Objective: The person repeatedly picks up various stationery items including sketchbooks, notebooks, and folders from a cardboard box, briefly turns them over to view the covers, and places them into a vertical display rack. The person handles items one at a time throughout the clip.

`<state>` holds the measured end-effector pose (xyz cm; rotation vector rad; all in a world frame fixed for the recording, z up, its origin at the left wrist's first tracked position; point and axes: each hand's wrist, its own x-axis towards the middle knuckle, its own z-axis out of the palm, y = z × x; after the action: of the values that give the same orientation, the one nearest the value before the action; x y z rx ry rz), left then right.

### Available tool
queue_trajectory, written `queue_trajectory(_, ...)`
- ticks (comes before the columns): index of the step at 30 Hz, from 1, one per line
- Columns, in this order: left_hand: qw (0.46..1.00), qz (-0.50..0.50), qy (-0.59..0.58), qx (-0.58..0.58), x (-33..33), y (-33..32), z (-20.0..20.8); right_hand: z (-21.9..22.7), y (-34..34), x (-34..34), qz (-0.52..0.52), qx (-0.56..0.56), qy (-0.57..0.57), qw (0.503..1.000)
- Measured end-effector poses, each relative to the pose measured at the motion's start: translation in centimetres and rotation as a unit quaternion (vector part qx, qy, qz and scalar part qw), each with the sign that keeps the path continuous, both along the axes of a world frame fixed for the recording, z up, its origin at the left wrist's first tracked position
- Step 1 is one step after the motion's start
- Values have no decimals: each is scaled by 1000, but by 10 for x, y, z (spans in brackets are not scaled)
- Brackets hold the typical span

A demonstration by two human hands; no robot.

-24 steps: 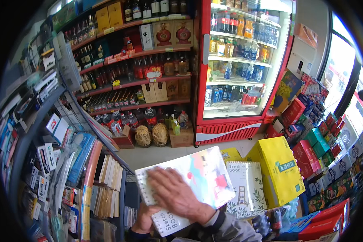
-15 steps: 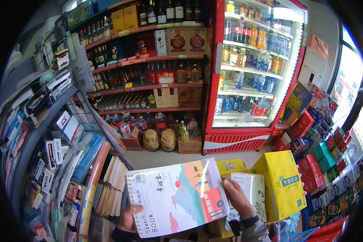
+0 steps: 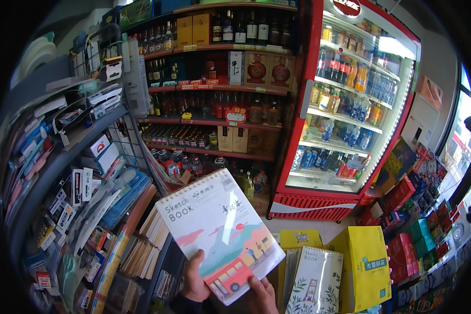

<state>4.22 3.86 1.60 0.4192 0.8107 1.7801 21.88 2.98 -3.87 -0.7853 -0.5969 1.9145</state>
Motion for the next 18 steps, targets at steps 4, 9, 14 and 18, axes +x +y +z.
queue_trajectory(4,997,-51,58,10,-26,-5,15,40,20,72,165,115,-346,916)
queue_trajectory(9,982,-160,95,-13,-31,-11,8,137,96,53,-109,490,-462,731)
queue_trajectory(14,960,-219,170,-35,-21,-12,-5,94,135,-45,-134,713,-473,500)
queue_trajectory(18,981,-177,71,-36,-23,2,2,72,82,-37,86,719,-424,544)
